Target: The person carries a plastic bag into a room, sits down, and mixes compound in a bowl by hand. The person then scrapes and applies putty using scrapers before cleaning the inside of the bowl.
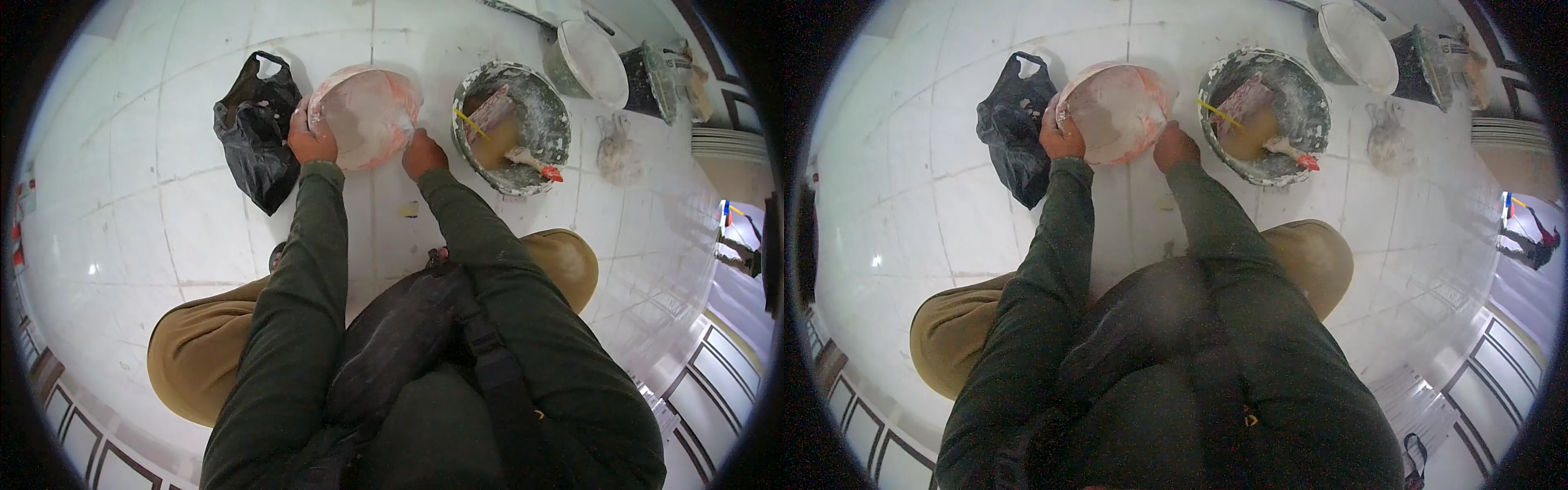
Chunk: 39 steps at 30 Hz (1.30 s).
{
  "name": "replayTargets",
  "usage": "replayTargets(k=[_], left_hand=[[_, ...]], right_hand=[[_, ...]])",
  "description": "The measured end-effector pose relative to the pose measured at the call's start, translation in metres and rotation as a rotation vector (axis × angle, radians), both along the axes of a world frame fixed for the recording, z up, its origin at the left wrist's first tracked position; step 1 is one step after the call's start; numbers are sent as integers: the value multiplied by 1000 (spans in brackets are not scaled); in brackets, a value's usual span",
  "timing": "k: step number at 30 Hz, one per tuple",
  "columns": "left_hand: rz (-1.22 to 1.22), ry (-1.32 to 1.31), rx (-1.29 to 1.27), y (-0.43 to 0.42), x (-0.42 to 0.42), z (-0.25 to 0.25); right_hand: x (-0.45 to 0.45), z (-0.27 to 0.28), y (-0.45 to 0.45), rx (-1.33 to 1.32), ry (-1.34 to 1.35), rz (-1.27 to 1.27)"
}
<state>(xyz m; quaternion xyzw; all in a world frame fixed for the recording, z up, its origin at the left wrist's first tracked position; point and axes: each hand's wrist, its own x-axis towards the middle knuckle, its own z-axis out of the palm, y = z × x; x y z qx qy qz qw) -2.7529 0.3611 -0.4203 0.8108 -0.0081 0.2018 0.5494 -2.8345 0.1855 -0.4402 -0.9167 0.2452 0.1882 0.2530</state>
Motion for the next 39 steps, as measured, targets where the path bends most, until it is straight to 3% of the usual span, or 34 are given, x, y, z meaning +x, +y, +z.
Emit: replayTargets(k=[5,9,12,13,15,17,20,24,30,33,36,39], left_hand=[[133,-4,13,-8,-8,-5],[308,128,-57,-1,-15,-10],[374,243,-377,3,-19,-4],[325,242,-369,5,-20,-4],[234,228,-370,3,-13,-5],[178,102,-267,-6,0,-1],[76,-14,-74,-11,4,5],[-48,-102,125,-13,-5,-13],[-61,62,-267,-17,-16,0],[-89,99,-454,-17,-12,-16],[52,271,-510,-19,-12,-3],[-5,164,-734,-13,-10,-26]], right_hand=[[-18,-11,18,168,40,-24],[-29,-30,29,343,-21,178],[-28,6,40,395,13,220],[-22,38,38,448,63,182],[-15,44,30,372,56,129],[-5,21,21,132,-38,102],[18,32,2,-1,-122,24],[20,6,-11,-92,-113,14],[11,-9,-6,48,-96,-50],[0,-24,7,180,-80,-31],[-8,-33,22,307,-99,4],[-13,-32,22,351,-38,-25]])
